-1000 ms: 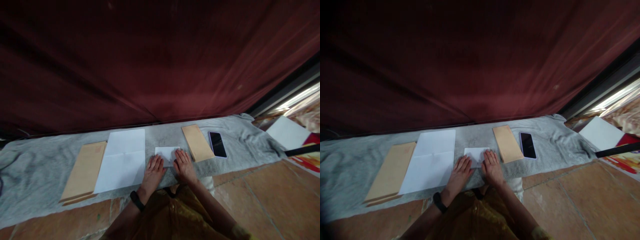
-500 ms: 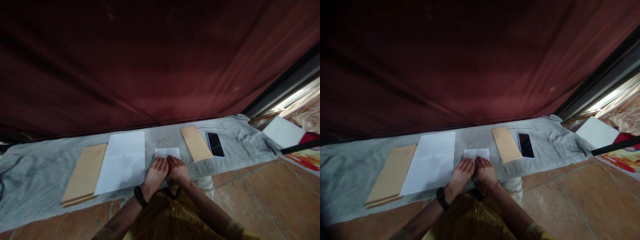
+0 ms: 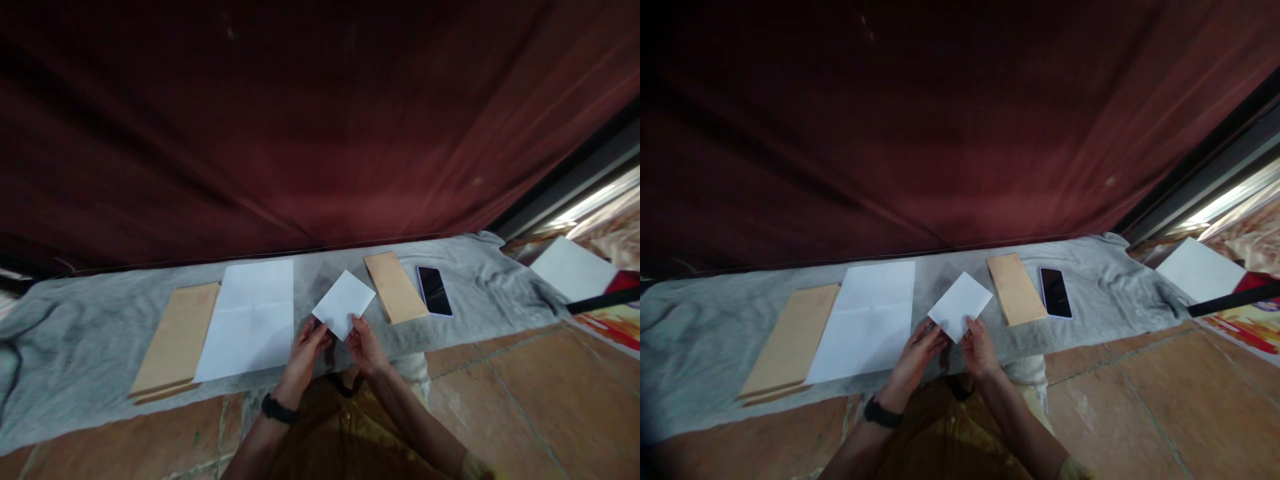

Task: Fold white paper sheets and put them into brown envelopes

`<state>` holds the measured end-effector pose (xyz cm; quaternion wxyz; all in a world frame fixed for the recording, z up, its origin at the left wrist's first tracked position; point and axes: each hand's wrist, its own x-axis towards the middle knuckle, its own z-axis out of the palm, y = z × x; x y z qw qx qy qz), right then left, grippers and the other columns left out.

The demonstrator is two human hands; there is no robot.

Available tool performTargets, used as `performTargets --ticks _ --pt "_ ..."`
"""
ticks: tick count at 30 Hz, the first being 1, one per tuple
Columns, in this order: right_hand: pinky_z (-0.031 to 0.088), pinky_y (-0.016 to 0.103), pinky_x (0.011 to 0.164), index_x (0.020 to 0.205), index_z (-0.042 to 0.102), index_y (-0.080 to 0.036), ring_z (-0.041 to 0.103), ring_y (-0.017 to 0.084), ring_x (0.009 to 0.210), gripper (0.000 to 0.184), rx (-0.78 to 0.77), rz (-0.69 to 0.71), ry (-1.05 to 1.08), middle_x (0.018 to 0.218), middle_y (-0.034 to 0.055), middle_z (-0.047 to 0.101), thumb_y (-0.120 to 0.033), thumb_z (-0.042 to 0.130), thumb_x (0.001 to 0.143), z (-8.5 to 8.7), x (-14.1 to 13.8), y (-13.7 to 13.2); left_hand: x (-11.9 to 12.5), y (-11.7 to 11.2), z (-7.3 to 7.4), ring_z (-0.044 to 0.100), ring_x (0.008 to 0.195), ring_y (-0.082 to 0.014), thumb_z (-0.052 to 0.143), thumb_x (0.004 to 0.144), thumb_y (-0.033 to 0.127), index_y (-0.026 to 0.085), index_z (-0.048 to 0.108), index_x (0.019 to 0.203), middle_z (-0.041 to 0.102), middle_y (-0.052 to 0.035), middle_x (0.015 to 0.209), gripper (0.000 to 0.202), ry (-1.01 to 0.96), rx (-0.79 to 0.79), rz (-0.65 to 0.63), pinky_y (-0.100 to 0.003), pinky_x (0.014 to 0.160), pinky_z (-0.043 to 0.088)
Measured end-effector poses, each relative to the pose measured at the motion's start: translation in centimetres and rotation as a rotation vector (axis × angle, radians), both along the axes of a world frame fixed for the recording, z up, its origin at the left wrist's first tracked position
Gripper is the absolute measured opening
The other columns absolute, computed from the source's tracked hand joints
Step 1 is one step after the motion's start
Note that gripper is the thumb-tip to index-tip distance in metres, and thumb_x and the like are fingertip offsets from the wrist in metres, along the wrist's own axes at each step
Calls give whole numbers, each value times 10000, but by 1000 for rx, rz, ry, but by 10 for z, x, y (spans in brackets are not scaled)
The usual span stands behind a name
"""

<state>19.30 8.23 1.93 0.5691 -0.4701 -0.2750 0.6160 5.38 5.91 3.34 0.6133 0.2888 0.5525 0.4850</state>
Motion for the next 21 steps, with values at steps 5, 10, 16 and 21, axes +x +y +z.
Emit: performTargets --ticks 5,10,16,21 --pt "569 454 980 1154 621 -220 683 278 1138 451 4 53 -96 1238 137 704 -594 515 927 -22 -1 -10 17 8 -5 720 909 -213 724 748 302 172 569 1306 759 -80 1032 593 28 101 0 -320 764 571" --pt "570 476 939 1154 645 -171 700 289 1105 549 -58 307 -120 1232 190 701 -643 478 928 -30 21 -22 2 29 -8 615 581 -140 596 742 146 121 450 1443 656 48 644 716 330 99 -89 -235 561 461" --pt "599 467 847 1057 718 -174 738 268 910 368 -26 393 -347 1035 133 766 -484 564 933 -23 40 -32 -11 39 -13 604 604 -146 548 792 124 112 427 1479 655 31 676 698 651 104 -157 -259 613 452" --pt "459 444 1115 1323 632 -213 568 236 1296 388 589 342 -1191 1370 97 637 -220 421 997 -9 40 -15 -12 43 -16 614 624 -163 560 798 139 116 483 1446 661 19 683 653 731 151 -210 -279 657 465"
